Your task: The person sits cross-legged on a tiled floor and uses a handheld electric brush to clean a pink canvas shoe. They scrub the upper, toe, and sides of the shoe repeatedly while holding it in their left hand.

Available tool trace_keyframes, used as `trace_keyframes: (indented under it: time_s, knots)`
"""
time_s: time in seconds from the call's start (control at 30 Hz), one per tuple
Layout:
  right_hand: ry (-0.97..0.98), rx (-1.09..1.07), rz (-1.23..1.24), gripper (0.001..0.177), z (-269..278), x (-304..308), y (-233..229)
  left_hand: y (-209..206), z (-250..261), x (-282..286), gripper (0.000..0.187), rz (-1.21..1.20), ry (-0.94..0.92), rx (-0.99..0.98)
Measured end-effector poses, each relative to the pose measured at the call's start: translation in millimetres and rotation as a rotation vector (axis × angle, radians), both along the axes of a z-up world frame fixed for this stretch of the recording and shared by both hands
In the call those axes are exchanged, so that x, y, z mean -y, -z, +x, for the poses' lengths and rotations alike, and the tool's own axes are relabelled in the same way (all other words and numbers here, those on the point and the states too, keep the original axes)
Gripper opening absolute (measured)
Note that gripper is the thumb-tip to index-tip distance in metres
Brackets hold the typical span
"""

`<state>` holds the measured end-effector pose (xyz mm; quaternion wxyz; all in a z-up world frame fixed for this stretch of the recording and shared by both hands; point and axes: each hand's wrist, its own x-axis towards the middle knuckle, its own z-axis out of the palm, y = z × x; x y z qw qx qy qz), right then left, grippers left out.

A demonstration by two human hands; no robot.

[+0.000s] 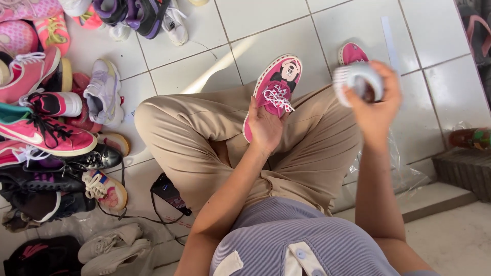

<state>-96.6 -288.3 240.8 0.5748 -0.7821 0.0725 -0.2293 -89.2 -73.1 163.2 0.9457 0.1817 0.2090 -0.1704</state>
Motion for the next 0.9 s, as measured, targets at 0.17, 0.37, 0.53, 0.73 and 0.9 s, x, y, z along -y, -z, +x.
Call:
trace_keyframes:
  time_s: [0.17,0.37,0.53,0.73,0.9]
  knots:
    - [-0.313,0.139,-0.093,0.068,22.2,-68.7,19.6,11.9,-6.2,-0.6,0.082,-0.020,-0.032,0.043]
    - [-0.333,0.157,-0.412,0.063,54.7,-68.3,27.7,12.8,-12.6,-6.1,0.074,0.011,-0.011,0.107]
    - [-0.237,0.221,-0.535,0.064,64.0,-51.1,17.0,-8.7,-14.1,-4.7,0.076,0.135,-0.020,0.147]
    - [-0.756,0.108,-0.373,0.066,74.0,-61.9,5.8,6.2,-9.8,7.5,0.069,0.293,-0.137,0.257]
    - [-0.904,0.100,-0.413,0.062,136.7,-50.6,11.9,24.6,9.2,11.4,0.068,0.233,-0.175,0.248]
